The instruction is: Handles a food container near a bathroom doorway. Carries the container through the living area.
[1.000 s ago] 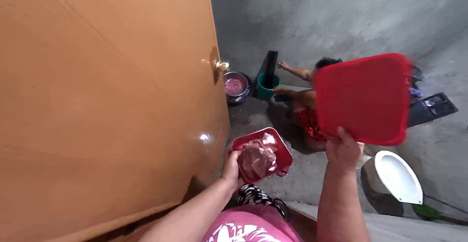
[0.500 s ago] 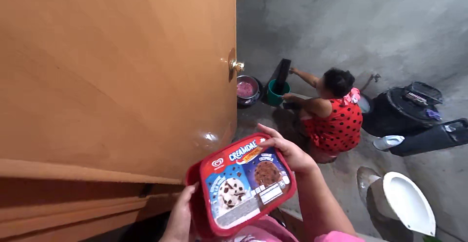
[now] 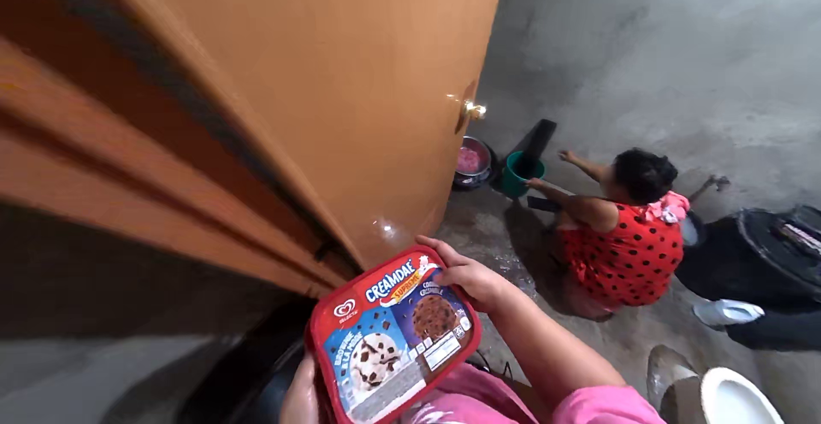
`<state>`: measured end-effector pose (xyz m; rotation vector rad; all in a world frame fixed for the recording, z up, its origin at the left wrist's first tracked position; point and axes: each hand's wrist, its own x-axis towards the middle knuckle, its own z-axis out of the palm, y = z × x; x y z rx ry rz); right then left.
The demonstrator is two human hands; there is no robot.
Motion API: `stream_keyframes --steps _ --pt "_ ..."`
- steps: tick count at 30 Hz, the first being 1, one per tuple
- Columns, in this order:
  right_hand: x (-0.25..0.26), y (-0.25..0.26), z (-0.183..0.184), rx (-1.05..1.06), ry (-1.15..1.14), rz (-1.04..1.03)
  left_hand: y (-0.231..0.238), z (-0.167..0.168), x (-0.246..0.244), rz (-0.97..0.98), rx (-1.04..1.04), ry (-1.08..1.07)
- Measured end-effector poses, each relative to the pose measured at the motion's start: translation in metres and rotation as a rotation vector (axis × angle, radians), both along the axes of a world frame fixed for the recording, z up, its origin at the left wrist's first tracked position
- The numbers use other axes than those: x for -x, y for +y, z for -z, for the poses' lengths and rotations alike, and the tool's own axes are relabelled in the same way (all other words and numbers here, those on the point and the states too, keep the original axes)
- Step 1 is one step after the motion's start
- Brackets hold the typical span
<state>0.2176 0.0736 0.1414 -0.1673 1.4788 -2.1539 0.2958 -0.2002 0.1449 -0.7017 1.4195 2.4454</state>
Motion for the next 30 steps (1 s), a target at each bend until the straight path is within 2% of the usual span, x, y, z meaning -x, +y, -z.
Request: stream_keyframes --steps 3,6,11,14,16,18,21,28,30 --pt "-0.018 -0.057 -0.005 -0.043 -0.019 0.005 -0.043 -0.003 -0.031 -0.066 -0.090 -0.026" --pt "-0.046 -0.131 -0.003 -0.023 -0.013 -0.053 -0.110 -0.003 -0.076 -0.135 -0.165 -0.032" --pt "-0.093 -0.278 0.012 0.049 -0.029 -0.162 -0.233 0.002 -0.159 -0.253 -0.331 0.161" --pt "-0.115 -0.360 0.024 0.129 -0.059 -0.304 -0.287 0.000 -0.211 -0.382 -0.182 0.232" --pt "-0.124 -0.407 0.027 0.209 -0.110 -0.396 -0.316 0.008 -0.245 -0.462 -0.043 0.314" --pt "-0.134 -0.452 0.029 0.217 -0.129 -0.479 -0.339 0.015 -0.275 -0.554 0.009 0.379" --pt "-0.150 -0.517 0.035 0.208 -0.179 -0.645 -0.369 0.012 -0.311 -0.739 0.006 0.256" --pt "-0.209 -0.665 0.029 -0.093 -0.082 -0.922 -0.426 0.020 -0.382 -1.161 -0.065 0.084" --pt "-0.224 -0.704 0.025 -0.121 -0.062 -1.027 -0.440 0.018 -0.400 -1.264 -0.051 0.056"
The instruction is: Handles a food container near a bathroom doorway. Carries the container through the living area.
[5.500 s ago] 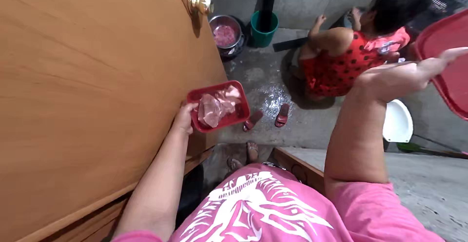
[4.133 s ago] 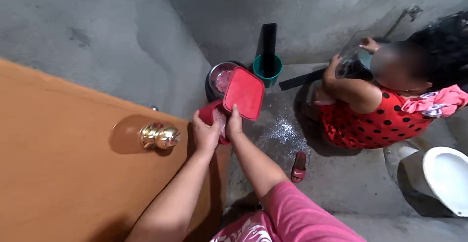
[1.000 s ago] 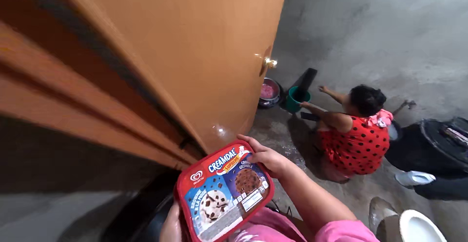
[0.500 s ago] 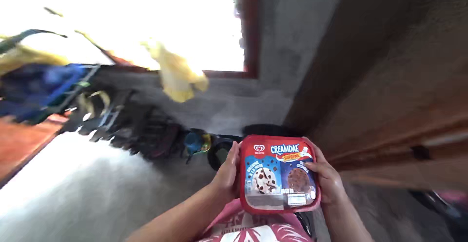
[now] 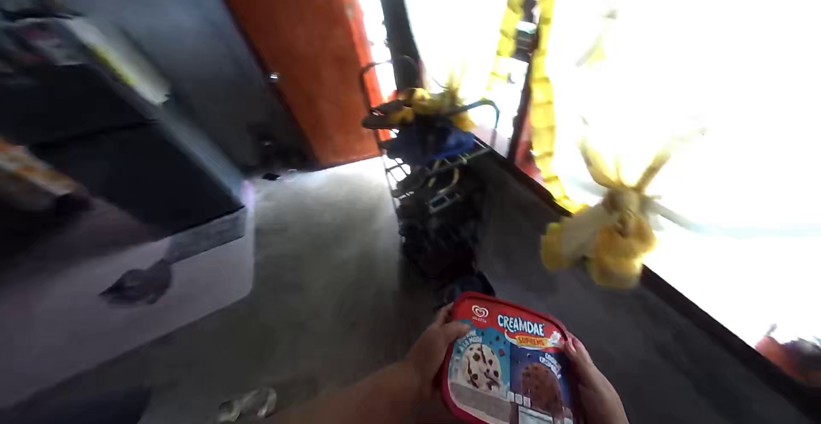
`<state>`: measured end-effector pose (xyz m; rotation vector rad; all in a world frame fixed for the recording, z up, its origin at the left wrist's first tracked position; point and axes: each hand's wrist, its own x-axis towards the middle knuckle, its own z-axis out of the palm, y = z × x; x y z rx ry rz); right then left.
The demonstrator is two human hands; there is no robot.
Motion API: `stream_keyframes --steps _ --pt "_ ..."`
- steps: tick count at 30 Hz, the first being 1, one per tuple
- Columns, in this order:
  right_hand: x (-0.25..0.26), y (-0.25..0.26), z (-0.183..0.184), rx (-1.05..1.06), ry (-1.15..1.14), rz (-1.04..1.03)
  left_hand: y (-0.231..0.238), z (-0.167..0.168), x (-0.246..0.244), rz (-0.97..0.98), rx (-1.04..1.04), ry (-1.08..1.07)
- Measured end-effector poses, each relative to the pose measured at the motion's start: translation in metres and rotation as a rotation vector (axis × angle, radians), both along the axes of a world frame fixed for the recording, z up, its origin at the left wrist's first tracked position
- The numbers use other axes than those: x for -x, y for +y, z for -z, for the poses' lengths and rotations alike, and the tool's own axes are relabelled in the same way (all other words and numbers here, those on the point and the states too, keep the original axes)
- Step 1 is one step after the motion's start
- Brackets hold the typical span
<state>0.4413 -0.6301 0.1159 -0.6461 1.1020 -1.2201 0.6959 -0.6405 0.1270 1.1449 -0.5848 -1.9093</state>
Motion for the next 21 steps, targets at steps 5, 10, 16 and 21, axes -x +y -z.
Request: stream_keyframes --steps 5,10,16,21 --pt "-0.018 -0.087 0.015 -0.018 -0.275 -0.464 -0.024 0.000 -0.036 -0.165 0.006 -0.004" --pt "-0.086 -0.149 0.009 -0.136 -0.080 -0.584 -0.044 0.010 -0.080 -0.261 0.004 -0.031" --pt "-0.207 -0.202 0.021 -0.135 -0.035 -0.643 -0.055 0.018 -0.173 -0.399 0.029 -0.037" --pt "-0.334 -0.246 0.021 0.008 -0.024 -0.850 -0.054 0.010 -0.274 -0.654 0.043 -0.086"
